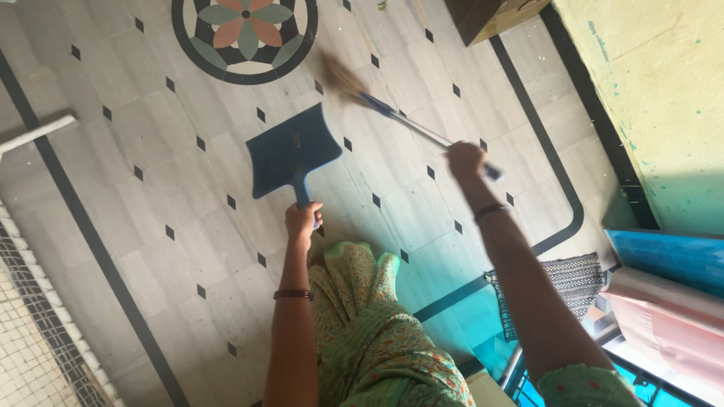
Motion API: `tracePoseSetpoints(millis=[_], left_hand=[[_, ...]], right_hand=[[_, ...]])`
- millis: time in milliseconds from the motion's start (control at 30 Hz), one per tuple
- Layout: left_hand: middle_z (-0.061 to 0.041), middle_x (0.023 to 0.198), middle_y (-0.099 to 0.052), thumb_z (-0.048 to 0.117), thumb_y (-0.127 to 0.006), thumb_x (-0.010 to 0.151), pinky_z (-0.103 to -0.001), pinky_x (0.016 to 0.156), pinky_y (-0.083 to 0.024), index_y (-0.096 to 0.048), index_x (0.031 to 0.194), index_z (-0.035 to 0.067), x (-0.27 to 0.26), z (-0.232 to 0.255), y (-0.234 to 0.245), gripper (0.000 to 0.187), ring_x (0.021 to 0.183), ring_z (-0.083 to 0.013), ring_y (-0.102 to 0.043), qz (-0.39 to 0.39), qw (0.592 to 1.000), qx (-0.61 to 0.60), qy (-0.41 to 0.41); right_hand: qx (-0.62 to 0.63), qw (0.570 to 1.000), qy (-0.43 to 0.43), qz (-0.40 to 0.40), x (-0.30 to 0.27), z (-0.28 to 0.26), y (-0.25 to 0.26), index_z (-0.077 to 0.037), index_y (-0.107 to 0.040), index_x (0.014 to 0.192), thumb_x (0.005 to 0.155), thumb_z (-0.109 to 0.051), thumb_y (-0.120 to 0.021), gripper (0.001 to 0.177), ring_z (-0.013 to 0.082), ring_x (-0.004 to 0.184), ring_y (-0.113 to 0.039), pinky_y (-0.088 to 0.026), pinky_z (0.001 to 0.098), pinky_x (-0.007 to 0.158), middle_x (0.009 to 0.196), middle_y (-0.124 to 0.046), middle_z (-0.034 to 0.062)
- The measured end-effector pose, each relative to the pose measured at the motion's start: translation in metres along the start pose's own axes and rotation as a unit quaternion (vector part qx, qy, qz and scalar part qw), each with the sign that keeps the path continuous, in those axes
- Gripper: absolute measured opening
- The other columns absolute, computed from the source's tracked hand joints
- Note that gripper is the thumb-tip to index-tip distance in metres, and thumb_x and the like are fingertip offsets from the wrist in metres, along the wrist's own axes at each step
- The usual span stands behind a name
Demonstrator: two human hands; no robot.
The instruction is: The person sweeps a tiled floor using a broom and a blue dustpan, moving around a storage trunk and a shoe rack to collect debris.
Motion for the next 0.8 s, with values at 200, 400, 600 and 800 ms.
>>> tracePoseSetpoints(millis=[200,400,600,800], left_hand=[[-0.008,0.069,-0.064,0.011,-0.074,0.084,-0.029,0.050,-0.048,-0.065,0.090,-0.002,0.027,0.013,0.029,0.017,0.052,-0.0154,-0.058,0.046,0.999,0.015,0.004],[-0.008,0.068,-0.063,0.017,-0.076,0.088,-0.029,0.046,-0.047,-0.068,0.092,0.000,0.086,0.024,0.050,0.019,0.052,-0.0154,-0.059,0.059,0.998,-0.006,0.024],[-0.006,0.066,-0.060,0.024,-0.080,0.087,-0.027,0.045,-0.045,-0.066,0.091,0.000,0.136,0.049,0.066,0.028,0.051,-0.0139,-0.056,0.023,0.999,-0.028,0.033],[-0.005,0.066,-0.056,0.025,-0.081,0.088,-0.027,0.045,-0.043,-0.063,0.090,0.001,0.164,0.082,0.085,0.030,0.053,-0.0125,-0.053,-0.001,0.998,-0.059,0.032]], right_hand=[[0.167,0.983,0.072,-0.016,-0.070,-0.104,-0.008,-0.006,-0.066,0.101,0.098,-0.056,-0.057,0.052,0.0344,0.077,-0.073,-0.057,0.0532,0.064,0.084,-0.073,0.0149],[0.122,0.964,0.169,-0.163,-0.099,-0.206,0.006,-0.006,-0.062,0.105,0.102,-0.054,-0.052,0.049,0.0258,0.070,-0.072,-0.059,0.0442,0.060,0.078,-0.070,0.0093],[0.016,0.979,0.108,-0.169,-0.010,-0.215,0.000,-0.014,-0.072,0.100,0.099,-0.056,-0.059,0.044,0.0221,0.077,-0.073,-0.058,0.0425,0.064,0.086,-0.074,0.0045],[0.071,0.978,-0.056,-0.188,0.084,-0.188,0.024,-0.017,-0.077,0.106,0.096,-0.055,-0.062,0.042,0.0285,0.097,-0.072,-0.058,0.0478,0.068,0.103,-0.074,0.0065]])
Point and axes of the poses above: each hand's wrist, its own x-axis towards the middle knuckle, its own y-axis out of the back of the hand, z = x × y, the point moved 5 cm from there along x, towards the middle knuckle
